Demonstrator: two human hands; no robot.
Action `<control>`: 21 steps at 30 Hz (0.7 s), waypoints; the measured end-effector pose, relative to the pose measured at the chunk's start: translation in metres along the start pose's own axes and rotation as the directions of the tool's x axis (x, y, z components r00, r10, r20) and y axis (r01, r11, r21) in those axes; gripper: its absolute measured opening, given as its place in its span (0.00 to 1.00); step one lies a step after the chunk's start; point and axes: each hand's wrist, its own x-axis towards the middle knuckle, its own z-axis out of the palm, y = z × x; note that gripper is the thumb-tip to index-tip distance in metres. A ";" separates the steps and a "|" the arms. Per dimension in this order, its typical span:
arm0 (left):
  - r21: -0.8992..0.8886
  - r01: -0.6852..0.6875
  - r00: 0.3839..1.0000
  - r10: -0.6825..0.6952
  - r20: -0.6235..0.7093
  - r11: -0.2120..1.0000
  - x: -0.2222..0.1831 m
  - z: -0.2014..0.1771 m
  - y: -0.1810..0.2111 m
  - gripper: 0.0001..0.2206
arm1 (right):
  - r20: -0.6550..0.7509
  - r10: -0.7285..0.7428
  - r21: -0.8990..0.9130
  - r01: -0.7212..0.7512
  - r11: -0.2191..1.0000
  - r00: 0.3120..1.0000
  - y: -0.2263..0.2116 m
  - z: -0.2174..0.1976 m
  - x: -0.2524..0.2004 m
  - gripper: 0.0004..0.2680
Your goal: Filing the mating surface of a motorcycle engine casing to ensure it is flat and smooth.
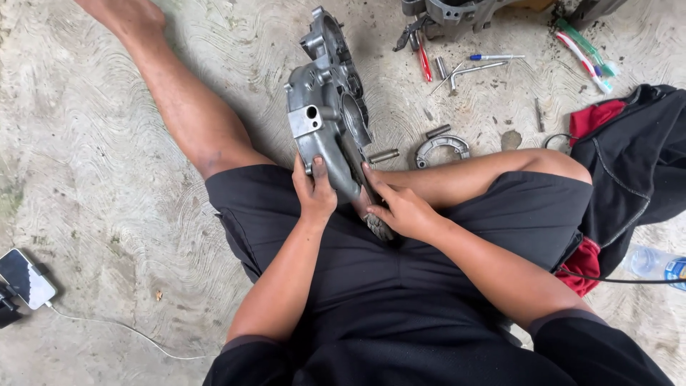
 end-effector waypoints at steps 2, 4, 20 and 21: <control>-0.009 -0.003 1.000 0.003 0.008 1.000 0.001 -0.002 -0.006 0.14 | -0.029 0.035 -0.042 -0.036 0.998 0.999 0.002 0.002 0.001 0.19; -0.010 -0.013 1.000 0.013 0.026 1.000 0.000 -0.002 -0.013 0.16 | -0.083 -0.091 -0.074 0.085 0.994 0.992 0.007 0.009 -0.002 0.24; 0.010 0.058 0.995 -0.058 0.076 0.998 -0.004 -0.001 -0.013 0.34 | -0.271 -0.255 -0.456 0.110 0.883 0.928 -0.002 0.012 0.001 0.25; 0.030 0.062 0.996 -0.064 0.067 0.998 -0.002 -0.003 -0.012 0.32 | -0.243 -0.240 -0.462 0.106 0.881 0.940 -0.012 -0.002 0.001 0.23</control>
